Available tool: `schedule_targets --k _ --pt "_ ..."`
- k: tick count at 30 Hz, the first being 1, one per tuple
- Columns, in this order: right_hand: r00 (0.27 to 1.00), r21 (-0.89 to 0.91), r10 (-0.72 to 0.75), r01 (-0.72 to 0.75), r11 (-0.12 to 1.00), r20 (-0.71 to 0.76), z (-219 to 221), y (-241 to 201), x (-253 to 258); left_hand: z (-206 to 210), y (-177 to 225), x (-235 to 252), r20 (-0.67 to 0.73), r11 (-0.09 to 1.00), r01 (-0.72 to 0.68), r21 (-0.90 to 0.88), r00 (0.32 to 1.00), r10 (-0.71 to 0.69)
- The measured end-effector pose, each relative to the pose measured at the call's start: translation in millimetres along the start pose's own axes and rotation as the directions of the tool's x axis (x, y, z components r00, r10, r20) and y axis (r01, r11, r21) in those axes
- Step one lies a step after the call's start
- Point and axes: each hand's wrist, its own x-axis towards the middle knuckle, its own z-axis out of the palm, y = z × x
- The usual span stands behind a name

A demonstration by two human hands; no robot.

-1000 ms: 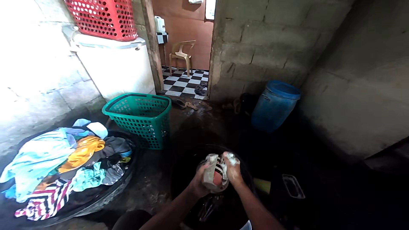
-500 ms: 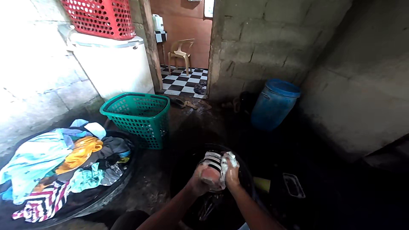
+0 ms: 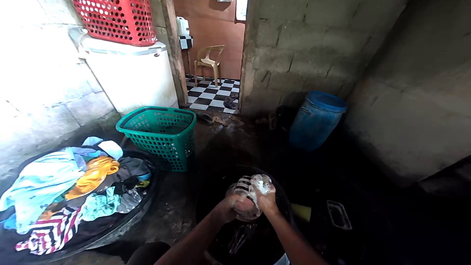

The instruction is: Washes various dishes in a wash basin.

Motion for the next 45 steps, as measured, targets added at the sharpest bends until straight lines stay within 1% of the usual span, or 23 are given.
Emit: schedule_targets --k 3,6,8,10,13,16,18,20,21,24,26,28,29,31,33,34,36,38,39,40,41,42,45 --pt "0.997 0.083 0.074 -0.072 0.994 -0.015 1 -3 -2 -7 -5 3 0.217 0.955 0.038 -0.295 0.976 0.028" --pt "0.958 -0.058 0.268 -0.263 0.963 0.102 -4 -17 3 -15 -8 7 0.315 0.949 0.109 -0.297 0.949 -0.01" --pt "0.907 -0.166 0.4 -0.377 0.911 0.133 -2 -20 8 -13 -7 7 0.252 0.956 0.074 -0.282 0.968 -0.001" --pt "0.894 -0.185 0.446 -0.43 0.883 0.049 7 -14 4 -8 -7 7 0.118 0.954 0.031 -0.298 0.993 0.004" --pt "0.922 0.007 0.382 -0.383 0.924 -0.056 25 -12 -17 0 -7 8 -0.123 0.943 -0.069 -0.325 0.992 0.03" --pt "0.93 0.194 0.354 -0.33 0.924 -0.102 38 -7 -34 3 -8 13 -0.302 0.922 -0.166 -0.351 0.952 0.056" --pt "0.876 0.325 0.468 -0.412 0.851 -0.115 38 -12 -30 6 -7 15 -0.46 0.943 -0.162 -0.291 0.888 0.011" --pt "0.815 0.446 0.574 -0.485 0.752 -0.082 28 -13 -15 9 -5 16 -0.579 0.973 -0.079 -0.216 0.813 -0.063" --pt "0.803 0.525 0.595 -0.49 0.696 -0.04 20 -8 -8 12 -4 14 -0.567 0.981 -0.033 -0.191 0.82 -0.082" --pt "0.808 0.772 0.589 -0.389 0.502 0.025 4 14 9 20 -5 7 -0.344 0.984 0.011 -0.176 0.936 -0.072" --pt "0.789 0.828 0.613 -0.313 0.465 -0.046 8 22 10 29 -2 5 -0.287 0.966 0.022 -0.257 0.953 -0.097" --pt "0.779 0.658 0.588 -0.327 0.678 -0.218 18 21 -1 34 0 5 -0.279 0.949 0.015 -0.314 0.954 -0.107" --pt "0.799 0.496 0.527 -0.346 0.797 -0.289 24 20 -7 35 0 5 -0.287 0.947 0.006 -0.322 0.952 -0.103" --pt "0.887 0.182 0.323 -0.275 0.944 -0.33 35 21 -15 35 0 7 -0.366 0.961 0.003 -0.278 0.924 -0.109" --pt "0.957 -0.105 0.019 -0.051 0.993 -0.291 37 33 -18 39 0 7 -0.47 0.976 0.036 -0.216 0.872 -0.137" --pt "0.963 -0.184 -0.097 0.051 0.982 -0.25 35 43 -15 41 -2 7 -0.515 0.984 0.054 -0.17 0.846 -0.136" --pt "0.964 -0.398 -0.23 0.161 0.903 -0.132 26 55 -8 41 -7 6 -0.572 0.994 0.104 -0.024 0.814 -0.099" --pt "0.974 -0.568 -0.192 0.226 0.791 0.12 11 49 -2 37 -8 4 -0.55 0.978 0.156 0.136 0.833 -0.057" --pt "0.952 -0.627 -0.096 0.264 0.733 0.289 3 40 0 33 -6 3 -0.515 0.964 0.181 0.196 0.856 -0.056" --pt "0.897 -0.659 0.06 0.276 0.7 0.439 -4 25 5 27 -4 3 -0.468 0.947 0.196 0.253 0.882 -0.057" --pt "0.806 -0.674 0.238 0.248 0.696 0.542 -9 8 12 20 -1 3 -0.408 0.931 0.207 0.3 0.91 -0.071" --pt "0.732 -0.662 0.343 0.193 0.725 0.588 -12 -3 19 12 2 3 -0.344 0.915 0.219 0.339 0.934 -0.096" --pt "0.686 -0.457 0.404 -0.116 0.882 0.605 -21 -6 28 -3 14 1 -0.113 0.874 0.24 0.423 0.971 -0.211"
